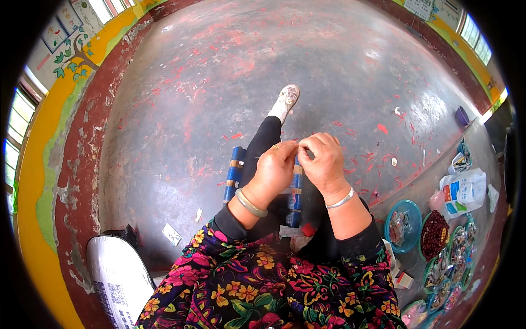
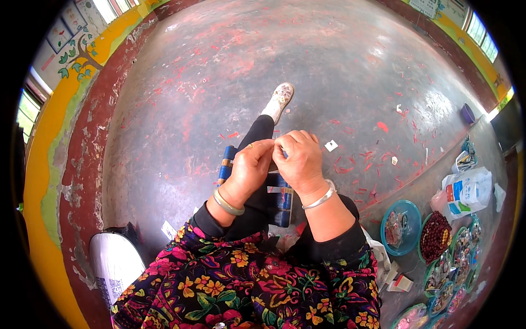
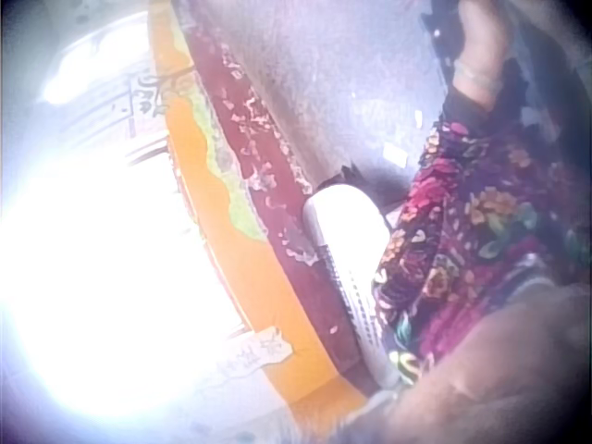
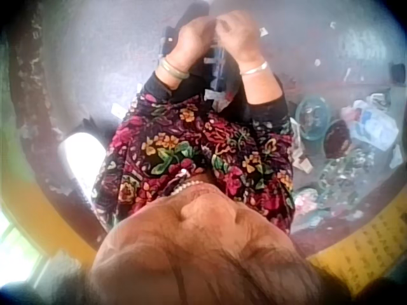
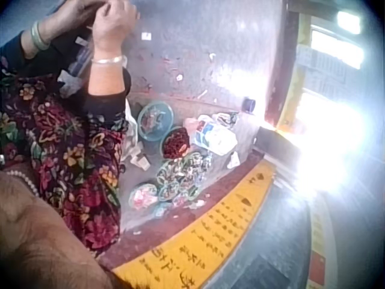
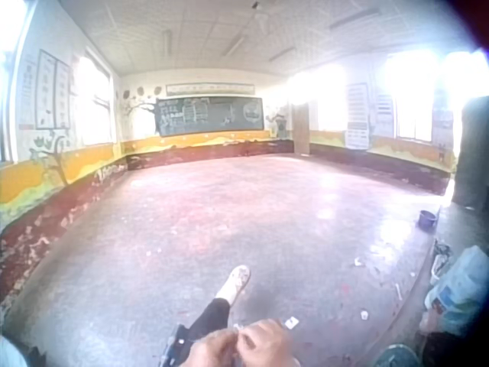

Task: The person sits on a low stool and sorts small craft items from a white bag. They pick up individual items, such as a red object and a yellow figurine, and place them into small clear plastic bags. The person then seals the bags and places the packaged items into a blue plastic basket.

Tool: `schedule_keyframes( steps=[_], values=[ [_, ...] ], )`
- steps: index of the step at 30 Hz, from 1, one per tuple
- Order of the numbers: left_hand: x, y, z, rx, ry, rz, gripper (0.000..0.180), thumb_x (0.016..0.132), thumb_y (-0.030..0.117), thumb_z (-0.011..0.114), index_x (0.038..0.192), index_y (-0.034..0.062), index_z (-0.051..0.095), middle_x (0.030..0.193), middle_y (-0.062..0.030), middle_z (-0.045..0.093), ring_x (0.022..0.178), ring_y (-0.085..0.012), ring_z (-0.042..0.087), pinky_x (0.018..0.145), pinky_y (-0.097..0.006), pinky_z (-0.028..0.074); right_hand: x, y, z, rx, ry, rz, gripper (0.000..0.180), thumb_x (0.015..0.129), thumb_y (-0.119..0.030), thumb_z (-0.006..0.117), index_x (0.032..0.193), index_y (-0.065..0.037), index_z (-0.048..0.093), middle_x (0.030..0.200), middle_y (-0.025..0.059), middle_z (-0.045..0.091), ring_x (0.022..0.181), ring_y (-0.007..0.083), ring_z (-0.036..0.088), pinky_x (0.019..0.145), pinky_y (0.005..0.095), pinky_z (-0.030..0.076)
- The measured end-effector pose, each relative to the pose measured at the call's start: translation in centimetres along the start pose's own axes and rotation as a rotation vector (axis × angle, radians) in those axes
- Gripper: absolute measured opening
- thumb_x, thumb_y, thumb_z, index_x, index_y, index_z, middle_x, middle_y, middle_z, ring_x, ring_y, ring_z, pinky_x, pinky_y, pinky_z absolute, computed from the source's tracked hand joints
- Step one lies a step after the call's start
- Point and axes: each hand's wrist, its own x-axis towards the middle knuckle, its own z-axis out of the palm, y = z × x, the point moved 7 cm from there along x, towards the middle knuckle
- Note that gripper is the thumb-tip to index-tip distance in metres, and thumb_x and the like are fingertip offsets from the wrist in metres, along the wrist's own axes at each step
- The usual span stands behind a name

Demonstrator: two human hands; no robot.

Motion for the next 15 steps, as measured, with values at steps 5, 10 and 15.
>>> schedule_keyframes(
  steps=[5,10,15],
  values=[
    [-0.2,-1.3,0.3,-0.074,0.022,-0.069,0.014,0.084,0.004,0.059,0.097,-0.0003,0.065,0.086,-0.0142,0.066,0.078,-0.0222,0.065,0.070,-0.029,0.050,-0.2,1.8,0.3,0.183,-0.034,0.199,0.012,0.065,-0.003,0.066,0.069,-0.010,0.056,0.069,0.0027,0.058,0.067,0.0253,0.057,0.063,0.0351,0.045],
    [-0.7,-2.9,1.0,-0.240,-0.052,-0.248,0.016,0.088,0.006,0.057,0.100,-0.0021,0.065,0.088,-0.0094,0.067,0.078,-0.0124,0.062,0.070,-0.024,0.050,-0.4,2.6,0.7,0.315,-0.082,0.321,0.008,0.067,-0.002,0.065,0.071,-0.006,0.059,0.070,0.0049,0.061,0.067,0.0224,0.059,0.059,0.0312,0.047],
    [-1.4,-4.2,1.9,-0.600,-0.148,-0.553,0.020,0.092,0.008,0.052,0.102,-0.0040,0.063,0.094,-0.0075,0.065,0.086,-0.0128,0.061,0.078,-0.024,0.050,-0.9,4.2,1.5,0.539,-0.145,0.489,0.004,0.073,-0.001,0.064,0.076,-0.003,0.062,0.070,0.0039,0.062,0.066,0.0122,0.059,0.060,0.0250,0.046]
  ],
)
